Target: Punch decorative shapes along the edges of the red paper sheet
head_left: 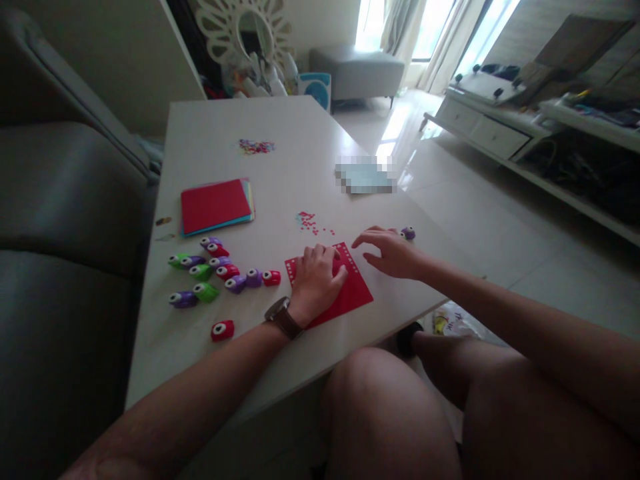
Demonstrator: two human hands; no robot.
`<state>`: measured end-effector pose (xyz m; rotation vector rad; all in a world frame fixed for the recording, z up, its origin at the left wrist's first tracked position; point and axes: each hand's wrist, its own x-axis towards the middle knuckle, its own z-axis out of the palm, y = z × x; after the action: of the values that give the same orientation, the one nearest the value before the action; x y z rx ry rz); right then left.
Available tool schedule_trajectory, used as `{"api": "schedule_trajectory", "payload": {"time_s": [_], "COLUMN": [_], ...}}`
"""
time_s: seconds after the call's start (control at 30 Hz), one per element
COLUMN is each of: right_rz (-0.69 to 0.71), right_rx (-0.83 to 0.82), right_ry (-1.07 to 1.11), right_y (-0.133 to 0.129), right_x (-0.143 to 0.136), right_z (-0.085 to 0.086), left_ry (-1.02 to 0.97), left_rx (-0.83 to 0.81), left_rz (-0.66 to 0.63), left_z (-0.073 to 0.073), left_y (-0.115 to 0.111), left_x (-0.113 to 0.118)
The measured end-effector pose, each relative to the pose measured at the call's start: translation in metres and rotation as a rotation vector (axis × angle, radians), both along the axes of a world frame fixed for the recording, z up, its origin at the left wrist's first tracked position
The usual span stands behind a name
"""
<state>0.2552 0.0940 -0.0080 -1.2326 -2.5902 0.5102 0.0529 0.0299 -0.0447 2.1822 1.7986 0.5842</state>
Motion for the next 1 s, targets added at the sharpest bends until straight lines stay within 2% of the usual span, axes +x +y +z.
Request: {"api": "schedule_trajectory", "payload": {"time_s": [0.3, 0.57, 0.77, 1.0], "right_rz": [0.075, -0.023, -0.026, 0.038], "right_rx": [0.02, 0.005, -0.005, -0.03], "right_ry": [-0.055, -0.088, -0.099, -0.089], "right_y": [0.0, -0.003, -0.005, -0.005], "right_x": [0.012, 0.021, 0.023, 0.029], "right_z": [-0.005, -0.005, -0.007, -0.01], "left_ry": [-0.014, -0.004, -0.007, -0.008], "left_rx": [0.016, 0.027, 0.025, 0.02], "left_rz": [-0.005, -0.009, -0.01, -0.004], "left_z": [-0.001, -0.001, -0.002, -0.004], "left_y": [0.0, 0.0, 0.001, 0.001], "left_x": [0.0, 0.0, 0.0, 0.0]}}
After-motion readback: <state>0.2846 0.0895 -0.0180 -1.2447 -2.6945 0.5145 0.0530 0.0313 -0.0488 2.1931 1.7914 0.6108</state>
